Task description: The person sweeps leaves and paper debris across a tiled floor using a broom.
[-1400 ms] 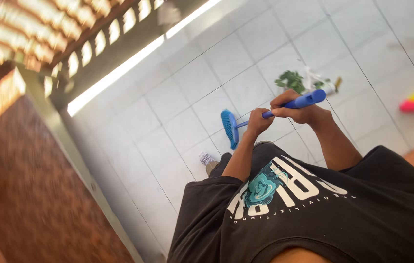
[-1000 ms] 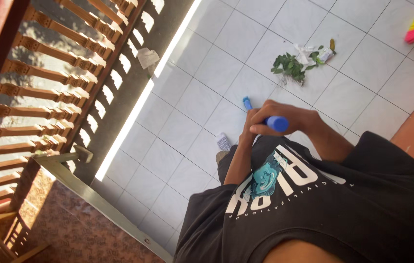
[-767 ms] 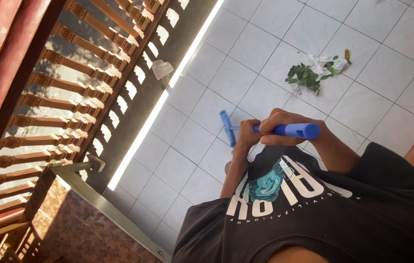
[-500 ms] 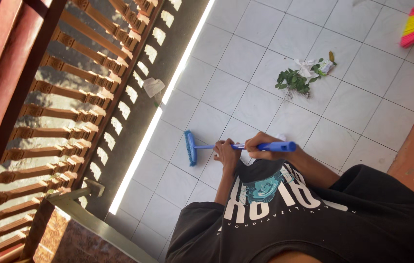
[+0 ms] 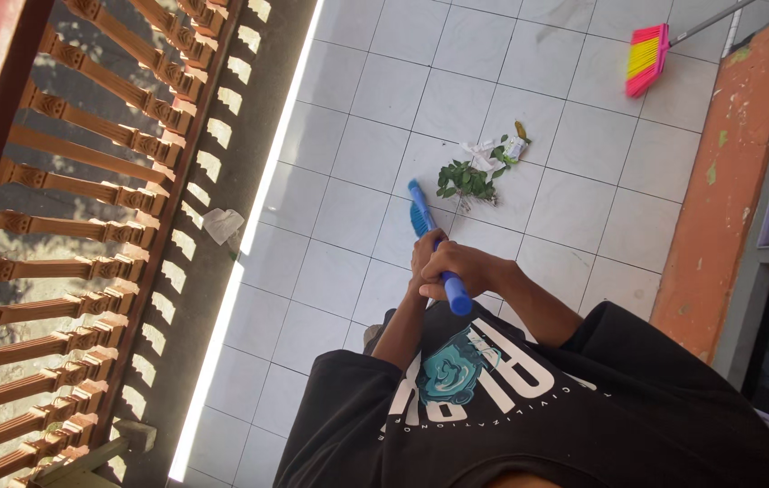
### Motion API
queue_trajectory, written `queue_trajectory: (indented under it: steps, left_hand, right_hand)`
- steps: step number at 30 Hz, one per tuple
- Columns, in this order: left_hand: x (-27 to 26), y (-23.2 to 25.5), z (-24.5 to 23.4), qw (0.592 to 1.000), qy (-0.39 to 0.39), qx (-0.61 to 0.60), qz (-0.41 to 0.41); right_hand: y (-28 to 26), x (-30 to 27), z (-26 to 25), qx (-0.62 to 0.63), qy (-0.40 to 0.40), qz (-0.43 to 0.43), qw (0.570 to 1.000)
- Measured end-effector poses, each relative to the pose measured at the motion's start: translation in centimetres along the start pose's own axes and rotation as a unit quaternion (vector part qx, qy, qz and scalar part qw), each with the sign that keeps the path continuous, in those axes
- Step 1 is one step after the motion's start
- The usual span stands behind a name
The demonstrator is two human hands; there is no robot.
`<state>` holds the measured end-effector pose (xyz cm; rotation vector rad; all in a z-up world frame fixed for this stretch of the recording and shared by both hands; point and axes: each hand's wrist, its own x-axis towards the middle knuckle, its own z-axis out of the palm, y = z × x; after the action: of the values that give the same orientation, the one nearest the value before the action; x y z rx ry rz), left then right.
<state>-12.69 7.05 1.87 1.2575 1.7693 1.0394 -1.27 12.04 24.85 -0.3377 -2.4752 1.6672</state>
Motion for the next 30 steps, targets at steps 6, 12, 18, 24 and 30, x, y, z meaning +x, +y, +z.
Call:
queue_trajectory:
  steps: [6,12,18,24,30]
  left_hand:
    - [3.4,8.6,-0.5,0.994,-0.072,0.021,-0.073]
    - [5.0,13.3,-5.4,0.988,0.024,0.143,0.043]
    - [5.7,4.9,-11.7,0.970,0.101,0.220,-0.012]
    - [8.4,-11.2,-17.7,0.964,0.010,0.251,-0.082]
    - [11.0,-15.6,-21.4,0.966,-0.047,0.228,-0.112]
  right_hand:
    - [-0.4,-3.0,-4.7,0.020,0.125,-0.146,0.981]
    - [-3.0,-2.3,-9.1,0.155,0.150,-0.238,0.947]
    - [0.4,3.5,-5.8,0.306,0.229,-0.244,0.891]
    - [8.7,12.6,1.4,0.271,0.310,0.013,0.911]
    - [7.0,18.4,1.7,0.199,0.257,0.091,0.941]
